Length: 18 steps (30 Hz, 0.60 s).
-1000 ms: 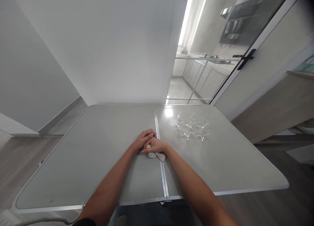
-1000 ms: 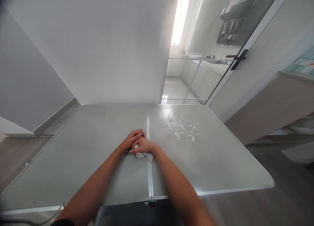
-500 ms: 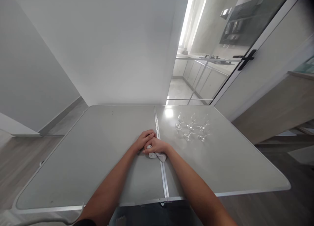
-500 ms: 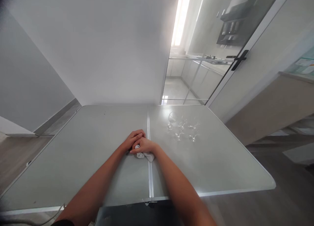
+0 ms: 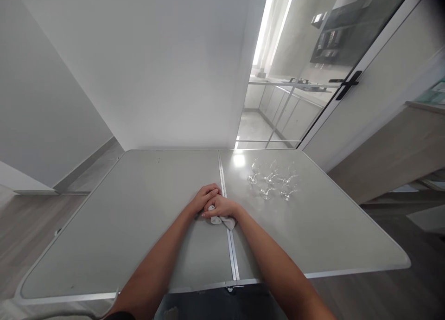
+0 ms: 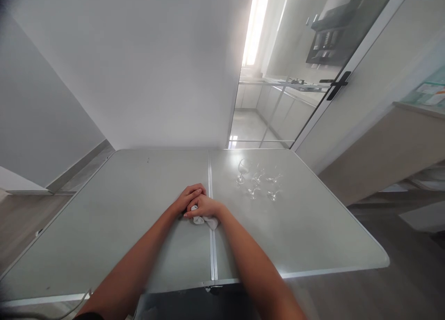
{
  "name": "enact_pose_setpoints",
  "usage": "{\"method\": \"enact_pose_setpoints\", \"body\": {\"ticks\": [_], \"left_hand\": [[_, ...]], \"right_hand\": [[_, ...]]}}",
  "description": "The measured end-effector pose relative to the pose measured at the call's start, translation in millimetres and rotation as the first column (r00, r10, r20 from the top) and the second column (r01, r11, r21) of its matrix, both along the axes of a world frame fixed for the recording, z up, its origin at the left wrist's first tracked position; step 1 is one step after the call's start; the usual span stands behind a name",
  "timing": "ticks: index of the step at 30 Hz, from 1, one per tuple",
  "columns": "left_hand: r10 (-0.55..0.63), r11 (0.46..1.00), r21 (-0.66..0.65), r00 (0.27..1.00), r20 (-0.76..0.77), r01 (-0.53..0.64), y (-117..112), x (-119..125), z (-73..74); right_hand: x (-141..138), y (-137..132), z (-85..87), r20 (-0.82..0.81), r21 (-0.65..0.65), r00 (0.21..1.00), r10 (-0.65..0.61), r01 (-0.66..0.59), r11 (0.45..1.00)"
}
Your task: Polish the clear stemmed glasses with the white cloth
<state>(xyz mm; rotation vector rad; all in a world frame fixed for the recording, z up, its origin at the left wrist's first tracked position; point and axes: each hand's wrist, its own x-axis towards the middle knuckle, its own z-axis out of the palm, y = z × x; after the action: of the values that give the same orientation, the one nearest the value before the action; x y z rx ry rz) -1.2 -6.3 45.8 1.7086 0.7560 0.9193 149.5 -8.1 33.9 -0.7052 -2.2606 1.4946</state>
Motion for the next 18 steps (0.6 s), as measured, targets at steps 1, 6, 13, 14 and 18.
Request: {"method": "enact_pose_setpoints", "body": {"ticks": [1,6,13,14,18], "left_hand": [[0.002,1.000,-0.003,1.000,-0.005,-0.002,0.9,-0.1,-1.0],[0.084,0.996,-0.040,0.996,-0.041,-0.086,8.4,-0.4,-12.9],[0.186,0.982,0.054,0.975,-0.125,-0.181,12.0,1.4,-18.3],[0.199,0.978,0.101,0.968,-0.153,-0.185,11.3,1.9,-17.9],[0.249,0.951,0.264,0.906,-0.342,-0.161,1.0,10.4,-17.8]], "right_hand": [[-0.4,-0.4,0.6,-0.013,0.002,1.000,0.003,-0.003,1.000],[-4.7,-2.9,0.8,-0.004,0.051,0.999,-0.055,0.055,0.997],[24.5,-17.7,28.0,-0.014,-0.042,0.930,-0.367,0.366,0.930],[36.4,-25.5,33.8,-0.003,-0.033,0.898,-0.440,0.439,0.898],[101.5,-70.2,41.4,0.130,0.136,0.633,-0.763,0.751,0.646]]}}
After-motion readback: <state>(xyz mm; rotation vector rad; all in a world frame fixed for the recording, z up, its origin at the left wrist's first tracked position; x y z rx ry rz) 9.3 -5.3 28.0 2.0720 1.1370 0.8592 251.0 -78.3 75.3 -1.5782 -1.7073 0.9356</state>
